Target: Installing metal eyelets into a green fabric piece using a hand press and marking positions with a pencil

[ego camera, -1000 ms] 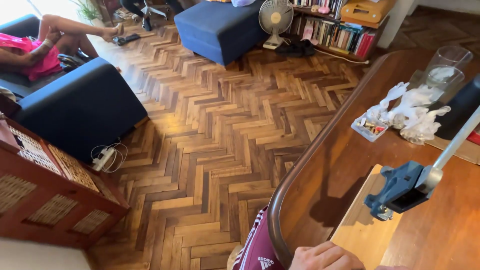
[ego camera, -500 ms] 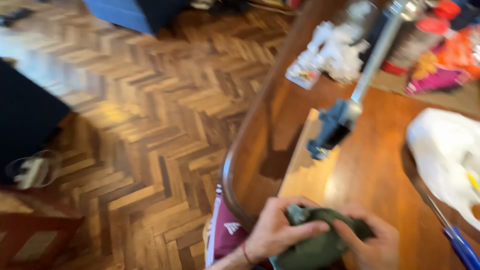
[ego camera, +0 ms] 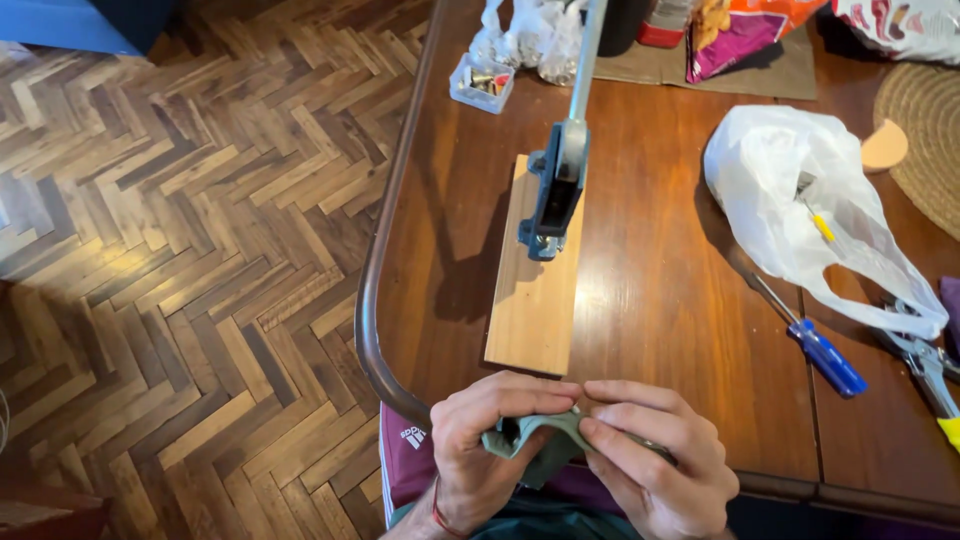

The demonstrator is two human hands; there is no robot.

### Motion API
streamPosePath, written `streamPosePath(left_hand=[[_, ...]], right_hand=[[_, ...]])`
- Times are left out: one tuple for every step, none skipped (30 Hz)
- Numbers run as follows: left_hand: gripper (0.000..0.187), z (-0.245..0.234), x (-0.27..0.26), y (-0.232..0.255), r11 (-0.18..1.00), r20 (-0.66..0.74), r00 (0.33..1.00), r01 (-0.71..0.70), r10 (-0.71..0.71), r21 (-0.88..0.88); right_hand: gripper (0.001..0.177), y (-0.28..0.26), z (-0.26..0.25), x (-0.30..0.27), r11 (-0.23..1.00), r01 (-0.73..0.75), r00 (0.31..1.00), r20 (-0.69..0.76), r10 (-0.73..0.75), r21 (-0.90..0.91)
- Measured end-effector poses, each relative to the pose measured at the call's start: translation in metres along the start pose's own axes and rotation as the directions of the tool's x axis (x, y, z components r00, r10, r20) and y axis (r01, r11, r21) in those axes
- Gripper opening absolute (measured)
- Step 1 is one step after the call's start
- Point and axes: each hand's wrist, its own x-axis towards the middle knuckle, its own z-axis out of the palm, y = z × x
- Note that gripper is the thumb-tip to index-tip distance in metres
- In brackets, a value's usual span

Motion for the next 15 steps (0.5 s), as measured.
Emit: streamPosePath(left_hand=[[0.010, 0.001, 0.001, 0.001, 1.000, -0.018, 1.000, -0.019, 0.019, -0.004], [0.008, 0.001, 0.001, 0.001, 0.999, -0.036, 0.999, -0.037, 0.037, -0.007], [0.008, 0.002, 0.001, 0.000, 0.999, -0.030, 0.999, -0.032, 0.032, -0.012], [0.012, 0.002, 0.000, 0.000, 0.996, -0.026, 0.996, -0.084, 0.085, 0.027], [0.017, 0.001, 0.000, -0.001, 0.988, -0.026, 0.990, -0.136, 0.138, 0.071], [0.017, 0.002, 0.000, -0.001, 0.989, -0.026, 0.991, -0.131, 0.134, 0.071], [0.020, 0.002, 0.001, -0.002, 0.985, -0.030, 0.987, -0.156, 0.158, 0.074], [0.023, 0.002, 0.002, -0.002, 0.981, -0.034, 0.982, -0.180, 0.183, 0.077], [0.023, 0.000, 0.004, 0.000, 0.981, -0.032, 0.983, -0.177, 0.180, 0.075], [0.016, -0.003, 0.007, 0.002, 0.985, 0.007, 0.990, -0.140, 0.140, 0.103], [0.013, -0.005, 0.009, 0.004, 0.986, 0.046, 0.994, -0.101, 0.096, 0.131], [0.013, -0.007, 0.010, 0.004, 0.987, 0.047, 0.995, -0.096, 0.091, 0.129], [0.010, -0.008, 0.011, 0.005, 0.990, 0.069, 0.998, -0.013, 0.003, 0.142], [0.008, -0.010, 0.012, 0.006, 0.985, 0.090, 0.992, 0.069, -0.084, 0.157], [0.008, -0.010, 0.010, 0.003, 0.985, 0.089, 0.992, 0.073, -0.088, 0.157]], right_hand=[[0.010, -0.002, -0.001, 0.002, 0.999, 0.026, 1.000, 0.014, -0.025, -0.020], [0.010, -0.004, -0.001, 0.004, 0.998, 0.051, 0.998, 0.028, -0.050, -0.039], [0.010, -0.006, -0.002, 0.006, 0.998, 0.044, 0.999, 0.028, -0.043, -0.045], [0.012, -0.008, -0.002, 0.007, 1.000, 0.015, 0.999, 0.029, -0.014, -0.007], [0.015, -0.009, -0.001, 0.010, 0.999, -0.012, 0.999, 0.033, 0.011, 0.038], [0.015, -0.006, -0.002, 0.006, 0.999, -0.016, 0.999, 0.034, 0.015, 0.039], [0.015, -0.003, -0.003, 0.003, 0.998, -0.038, 0.999, 0.036, 0.036, 0.057], [0.016, 0.001, -0.003, -0.001, 0.995, -0.060, 0.998, 0.038, 0.058, 0.074], [0.016, 0.001, -0.006, 0.000, 0.995, -0.064, 0.997, 0.039, 0.061, 0.073], [0.017, 0.001, -0.009, 0.001, 0.979, -0.176, 0.982, 0.084, 0.168, 0.099], [0.021, 0.000, -0.012, 0.002, 0.950, -0.288, 0.953, 0.131, 0.273, 0.119], [0.021, 0.002, -0.013, 0.004, 0.949, -0.293, 0.951, 0.132, 0.278, 0.117], [0.020, 0.004, -0.013, 0.007, 0.910, -0.387, 0.918, 0.151, 0.366, 0.147], [0.022, 0.006, -0.013, 0.010, 0.862, -0.476, 0.877, 0.173, 0.449, 0.175], [0.022, 0.007, -0.013, 0.009, 0.860, -0.479, 0.875, 0.176, 0.451, 0.175]])
